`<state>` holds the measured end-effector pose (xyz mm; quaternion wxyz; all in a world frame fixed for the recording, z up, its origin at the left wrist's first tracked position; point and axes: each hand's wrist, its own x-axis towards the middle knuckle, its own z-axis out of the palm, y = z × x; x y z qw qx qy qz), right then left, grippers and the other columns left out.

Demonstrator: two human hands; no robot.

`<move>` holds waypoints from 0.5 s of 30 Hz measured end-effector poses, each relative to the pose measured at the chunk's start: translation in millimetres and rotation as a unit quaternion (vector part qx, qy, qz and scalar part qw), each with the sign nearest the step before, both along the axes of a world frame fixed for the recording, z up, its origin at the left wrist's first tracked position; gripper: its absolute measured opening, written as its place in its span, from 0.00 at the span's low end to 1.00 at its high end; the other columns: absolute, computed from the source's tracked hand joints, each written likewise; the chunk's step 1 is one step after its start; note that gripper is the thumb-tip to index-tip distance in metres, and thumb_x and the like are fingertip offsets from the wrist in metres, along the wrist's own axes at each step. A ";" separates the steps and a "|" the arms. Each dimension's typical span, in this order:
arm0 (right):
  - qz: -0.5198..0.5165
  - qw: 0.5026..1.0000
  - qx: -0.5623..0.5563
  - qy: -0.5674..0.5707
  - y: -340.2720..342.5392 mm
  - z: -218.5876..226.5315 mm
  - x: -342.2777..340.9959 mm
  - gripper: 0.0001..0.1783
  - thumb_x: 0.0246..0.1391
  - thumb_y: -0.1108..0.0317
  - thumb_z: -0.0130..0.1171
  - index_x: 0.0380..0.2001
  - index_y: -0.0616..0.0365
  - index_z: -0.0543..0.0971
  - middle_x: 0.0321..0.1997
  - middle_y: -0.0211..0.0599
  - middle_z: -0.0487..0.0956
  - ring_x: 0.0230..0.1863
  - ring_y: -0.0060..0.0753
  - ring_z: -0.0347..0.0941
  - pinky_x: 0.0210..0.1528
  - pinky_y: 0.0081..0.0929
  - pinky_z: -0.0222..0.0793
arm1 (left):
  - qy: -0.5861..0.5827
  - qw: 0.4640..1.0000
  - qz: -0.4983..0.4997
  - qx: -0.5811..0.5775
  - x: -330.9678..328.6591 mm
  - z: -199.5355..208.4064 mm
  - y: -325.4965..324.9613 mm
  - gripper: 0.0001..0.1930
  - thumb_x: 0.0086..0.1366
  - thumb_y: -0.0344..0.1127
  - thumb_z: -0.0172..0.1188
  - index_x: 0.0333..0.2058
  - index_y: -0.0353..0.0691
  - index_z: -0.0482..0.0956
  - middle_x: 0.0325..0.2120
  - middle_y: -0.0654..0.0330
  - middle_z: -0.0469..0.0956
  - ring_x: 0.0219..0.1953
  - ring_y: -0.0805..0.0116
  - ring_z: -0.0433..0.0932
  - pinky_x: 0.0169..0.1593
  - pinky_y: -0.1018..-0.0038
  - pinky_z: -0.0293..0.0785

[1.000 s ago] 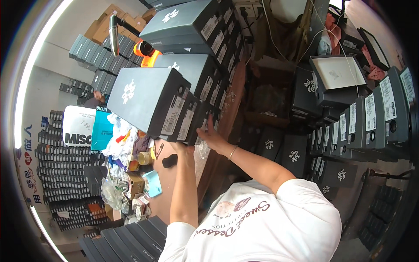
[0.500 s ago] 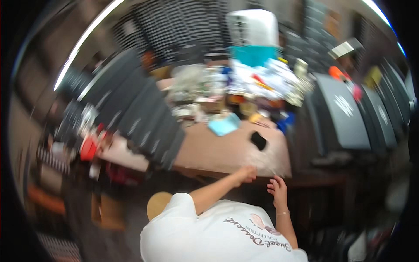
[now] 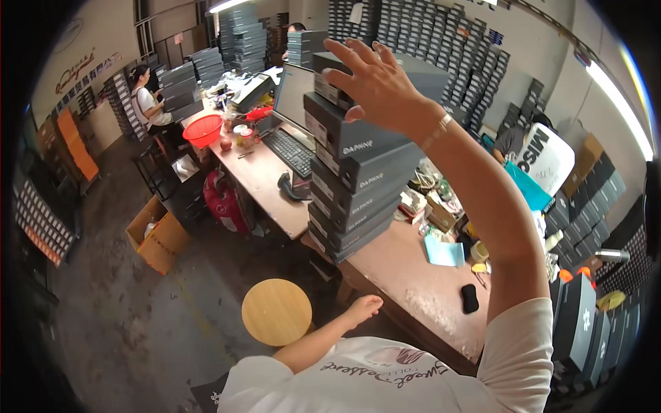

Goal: Packaging high-heeled shoes into boxes with tissue paper and organizing the boxes.

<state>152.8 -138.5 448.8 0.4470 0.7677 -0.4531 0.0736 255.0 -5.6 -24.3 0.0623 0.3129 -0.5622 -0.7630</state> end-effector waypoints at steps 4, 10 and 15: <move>-0.149 0.983 0.046 0.098 -48.4 -15.9 -0.4 0.37 0.35 0.52 0.70 0.53 0.38 0.70 0.64 0.30 0.59 0.61 0.39 0.57 0.58 0.44 0.57 | 0.042 0.998 0.010 -0.035 3.6 -5.9 -14.4 0.17 0.64 0.45 0.54 0.46 0.39 0.74 0.35 0.65 0.76 0.35 0.75 0.74 0.37 0.78 0.69; -0.026 0.998 -0.050 0.010 26.1 -34.9 -87.3 0.38 0.26 0.63 0.68 0.50 0.42 0.71 0.58 0.33 0.63 0.55 0.42 0.60 0.53 0.38 0.59 | 0.127 0.990 0.047 -0.031 -19.6 53.9 -38.2 0.15 0.64 0.35 0.54 0.47 0.35 0.70 0.35 0.64 0.73 0.38 0.76 0.71 0.44 0.80 0.68; -0.036 0.991 -0.075 -0.102 174.5 -76.8 -136.8 0.42 0.22 0.65 0.66 0.52 0.38 0.73 0.59 0.40 0.62 0.57 0.47 0.59 0.54 0.42 0.62 | 0.312 0.938 0.135 0.069 -73.9 155.0 -66.5 0.29 0.64 0.55 0.49 0.57 0.44 0.60 0.48 0.60 0.69 0.48 0.68 0.71 0.49 0.71 0.68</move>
